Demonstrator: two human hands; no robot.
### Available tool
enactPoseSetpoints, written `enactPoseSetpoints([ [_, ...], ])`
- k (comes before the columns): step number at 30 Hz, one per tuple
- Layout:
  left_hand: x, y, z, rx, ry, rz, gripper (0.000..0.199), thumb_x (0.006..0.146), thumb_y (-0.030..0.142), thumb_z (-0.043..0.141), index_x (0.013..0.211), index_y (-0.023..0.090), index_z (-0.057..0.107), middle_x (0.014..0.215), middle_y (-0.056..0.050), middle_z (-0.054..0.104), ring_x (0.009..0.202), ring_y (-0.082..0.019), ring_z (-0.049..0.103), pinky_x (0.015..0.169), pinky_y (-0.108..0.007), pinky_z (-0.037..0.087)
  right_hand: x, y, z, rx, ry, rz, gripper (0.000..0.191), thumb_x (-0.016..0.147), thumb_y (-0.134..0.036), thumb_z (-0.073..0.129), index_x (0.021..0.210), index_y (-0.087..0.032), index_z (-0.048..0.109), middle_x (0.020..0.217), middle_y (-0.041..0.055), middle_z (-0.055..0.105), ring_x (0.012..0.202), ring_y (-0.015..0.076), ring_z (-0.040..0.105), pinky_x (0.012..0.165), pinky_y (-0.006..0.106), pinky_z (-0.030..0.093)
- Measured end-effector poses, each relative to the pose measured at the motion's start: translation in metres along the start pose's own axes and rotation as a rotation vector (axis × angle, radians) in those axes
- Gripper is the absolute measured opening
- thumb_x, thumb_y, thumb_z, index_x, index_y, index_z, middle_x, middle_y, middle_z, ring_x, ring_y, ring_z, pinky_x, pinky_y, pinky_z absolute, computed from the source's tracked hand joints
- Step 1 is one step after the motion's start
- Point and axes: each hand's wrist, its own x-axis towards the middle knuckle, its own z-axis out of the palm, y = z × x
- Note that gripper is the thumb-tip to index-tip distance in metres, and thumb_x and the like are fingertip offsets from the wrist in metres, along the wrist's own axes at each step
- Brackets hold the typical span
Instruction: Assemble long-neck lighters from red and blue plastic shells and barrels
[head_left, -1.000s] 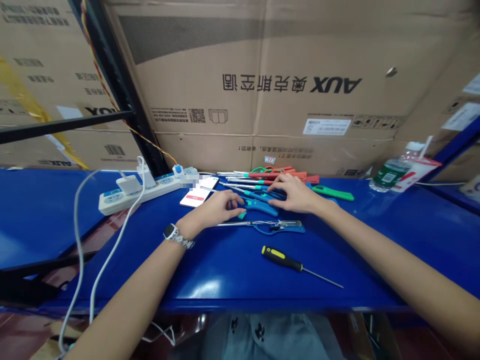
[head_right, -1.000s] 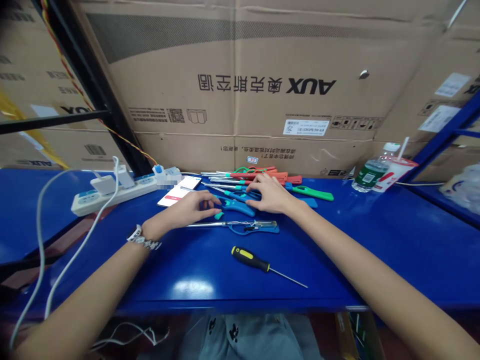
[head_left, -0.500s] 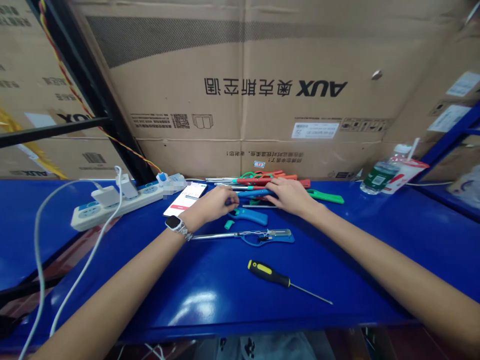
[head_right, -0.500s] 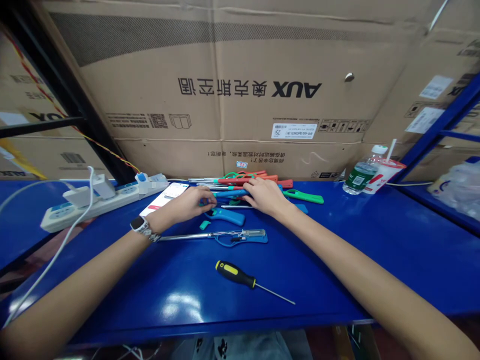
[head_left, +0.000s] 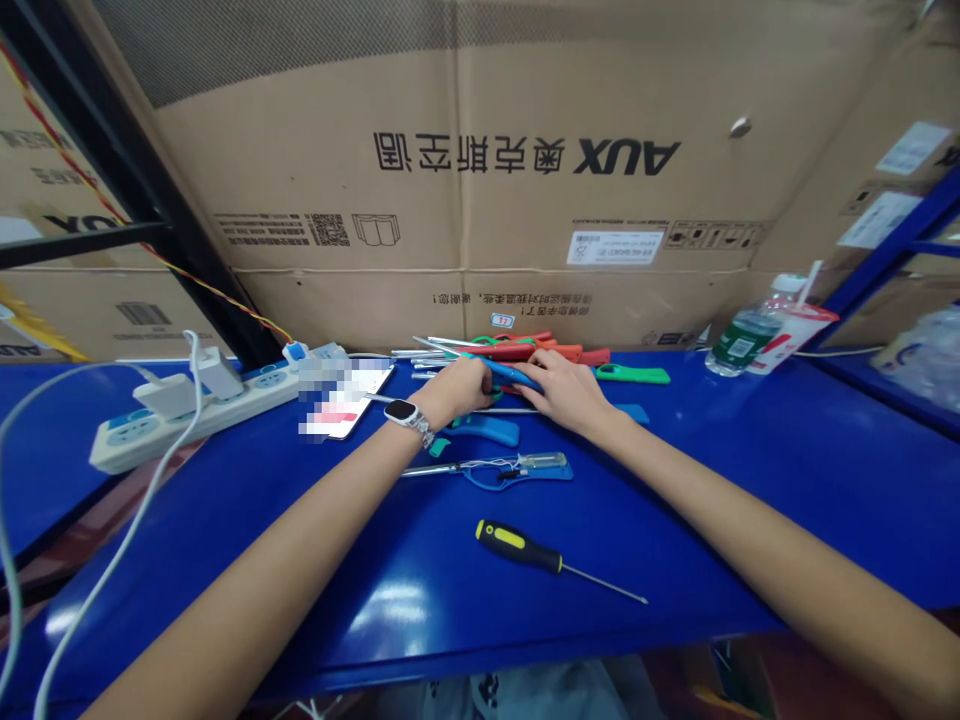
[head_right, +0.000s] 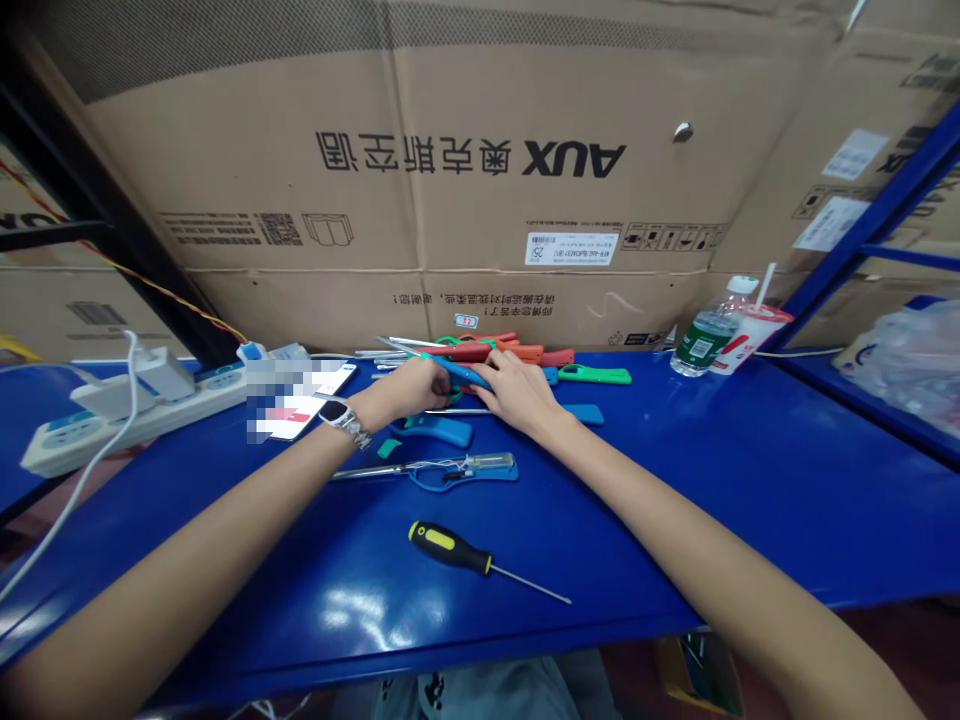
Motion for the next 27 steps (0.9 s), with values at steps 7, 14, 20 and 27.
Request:
enactPoseSetpoints([
  [7,-0.008,-0.014,-0.014,-0.001,-0.101,0.038,0.017,0.075,0.018,0.071,0.092,0.02,0.074,0.079,-0.004,0.075,0.068,-0.019,0.067,0.061,-0.028,0.046,-0.003,-0.002,0.001,-0.066,-0.074,-0.072,0.049,0.109,-0.039,0.043,0.151,-0.017,0.055,0.12,0.0183,0.065,0.106,0.0317,0.059,0.082,0.04,0.046],
  [14,-0.012,0.001,-0.024,0.133,-0.088,-0.01,0.01,0.079,0.023,0.072,0.087,0.019,0.075,0.083,-0.006,0.074,0.072,-0.021,0.066,0.065,-0.03,0.044,-0.009,-0.007,0.004,-0.078,-0.093,-0.051,0.053,0.107,-0.034,0.04,0.156,-0.015,0.049,0.129,0.0218,0.061,0.112,0.0349,0.056,0.086,0.044,0.044],
  [20,-0.035,-0.006,-0.041,0.076,0.049,0.035,0.01,0.086,0.023,0.067,0.086,0.016,0.074,0.089,-0.008,0.073,0.078,-0.021,0.066,0.072,-0.03,0.046,-0.013,-0.011,0.002,-0.111,-0.144,-0.047,0.055,0.107,-0.029,0.037,0.162,-0.023,0.041,0.136,0.0201,0.058,0.117,0.0349,0.055,0.092,0.045,0.042],
  [27,-0.067,-0.003,-0.029,-0.197,0.194,0.079,0.005,0.087,0.016,0.062,0.082,0.017,0.064,0.081,-0.003,0.069,0.073,-0.016,0.063,0.071,-0.028,0.046,-0.014,-0.018,0.0,-0.084,-0.119,-0.044,0.055,0.106,-0.036,0.044,0.16,-0.025,0.046,0.142,0.0197,0.057,0.125,0.038,0.053,0.1,0.051,0.042],
])
